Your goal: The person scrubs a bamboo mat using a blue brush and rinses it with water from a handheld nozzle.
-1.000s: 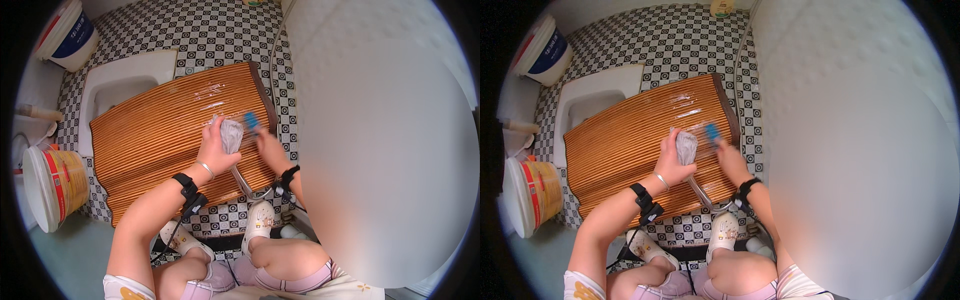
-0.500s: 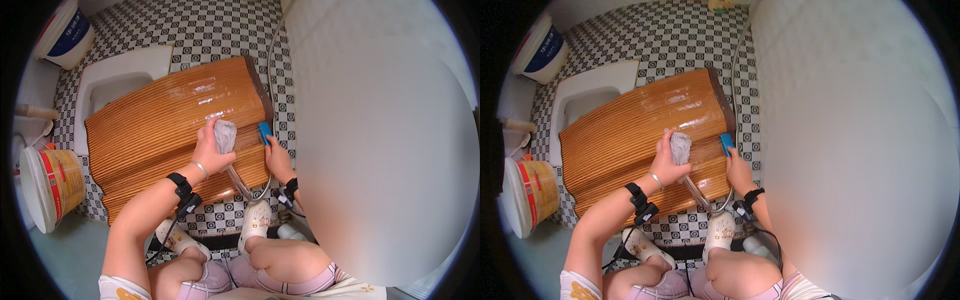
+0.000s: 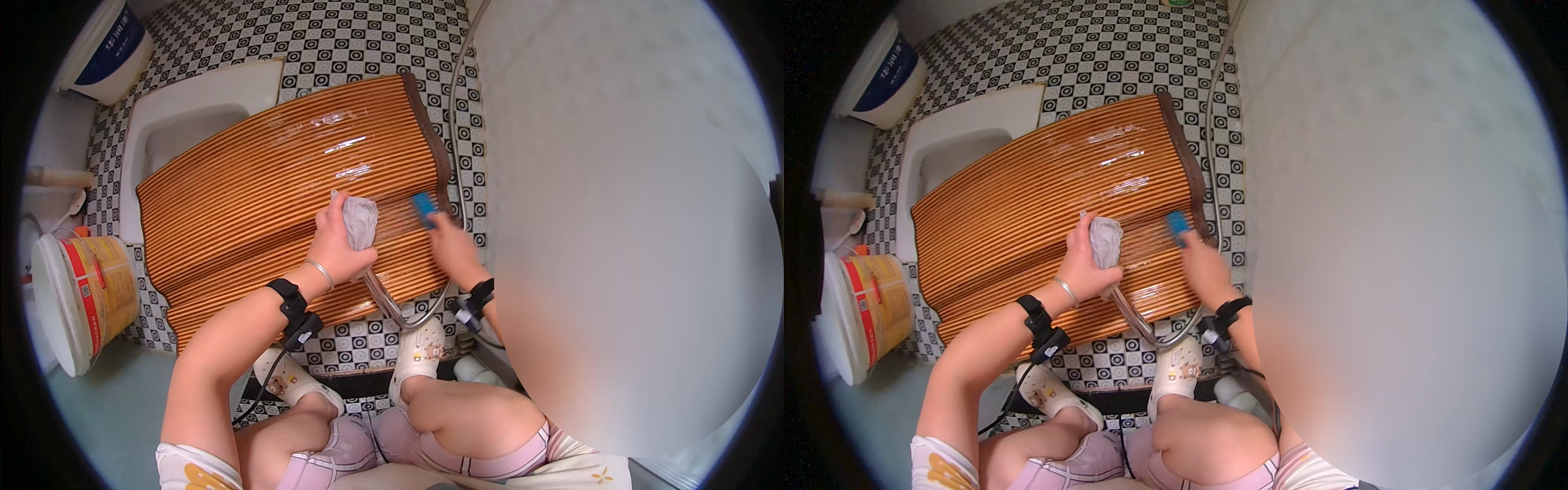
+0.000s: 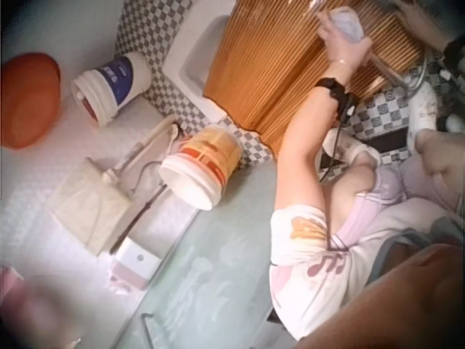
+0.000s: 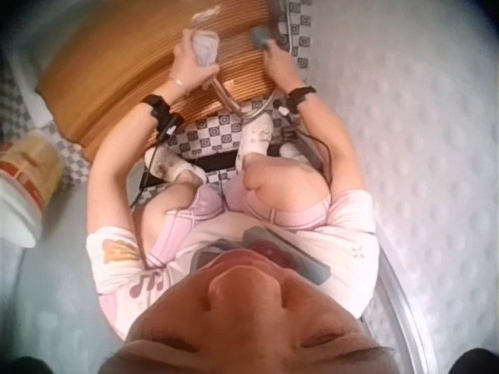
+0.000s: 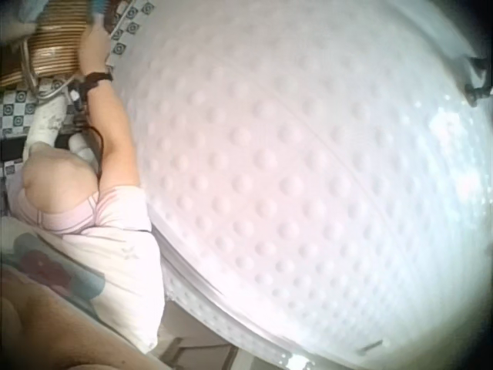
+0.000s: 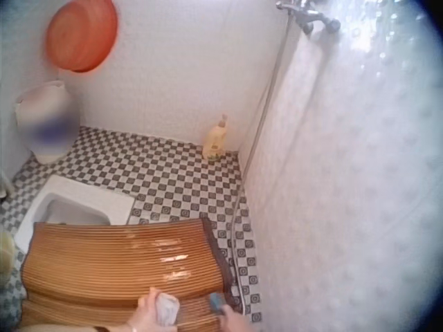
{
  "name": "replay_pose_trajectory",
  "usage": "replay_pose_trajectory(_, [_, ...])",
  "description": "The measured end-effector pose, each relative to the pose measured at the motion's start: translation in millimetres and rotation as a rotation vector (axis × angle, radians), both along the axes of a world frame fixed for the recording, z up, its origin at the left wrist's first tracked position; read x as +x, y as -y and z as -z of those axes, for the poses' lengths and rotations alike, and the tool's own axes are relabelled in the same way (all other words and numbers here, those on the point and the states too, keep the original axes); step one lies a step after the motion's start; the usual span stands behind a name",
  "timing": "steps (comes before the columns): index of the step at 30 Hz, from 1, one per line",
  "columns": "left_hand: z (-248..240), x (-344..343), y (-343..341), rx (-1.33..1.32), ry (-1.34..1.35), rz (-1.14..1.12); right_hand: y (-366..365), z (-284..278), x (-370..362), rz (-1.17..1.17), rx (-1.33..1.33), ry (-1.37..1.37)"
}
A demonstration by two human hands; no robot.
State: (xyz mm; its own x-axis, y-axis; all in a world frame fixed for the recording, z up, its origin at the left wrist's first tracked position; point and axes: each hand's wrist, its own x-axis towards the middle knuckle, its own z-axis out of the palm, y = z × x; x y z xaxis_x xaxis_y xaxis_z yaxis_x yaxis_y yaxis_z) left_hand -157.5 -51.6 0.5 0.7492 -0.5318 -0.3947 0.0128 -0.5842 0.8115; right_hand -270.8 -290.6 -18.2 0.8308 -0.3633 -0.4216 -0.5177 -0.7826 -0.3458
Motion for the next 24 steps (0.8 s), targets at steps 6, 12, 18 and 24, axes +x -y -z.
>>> replay_pose_trajectory(6, [5.9, 7.8, -27.4, 0.067, 0.045, -0.138, 13.6, 18.3, -3.2, 0.21, -0.075, 0.137])
replay_pose_trajectory(12, [19.1, 14.8, -63.4, 0.133, 0.118, -0.346, -10.4, 21.2, 10.7, 0.086, -0.008, 0.483])
replay_pose_trajectory(18, [21.2, 22.4, -82.8, 0.218, 0.107, -0.52, -67.4, 1.1, 90.7, -0.215, 0.088, 0.158])
replay_pose_trajectory(24, [16.9, 34.3, -100.7, 0.217, 0.185, -0.606, -145.2, 6.3, 126.1, -0.559, 0.215, 0.15])
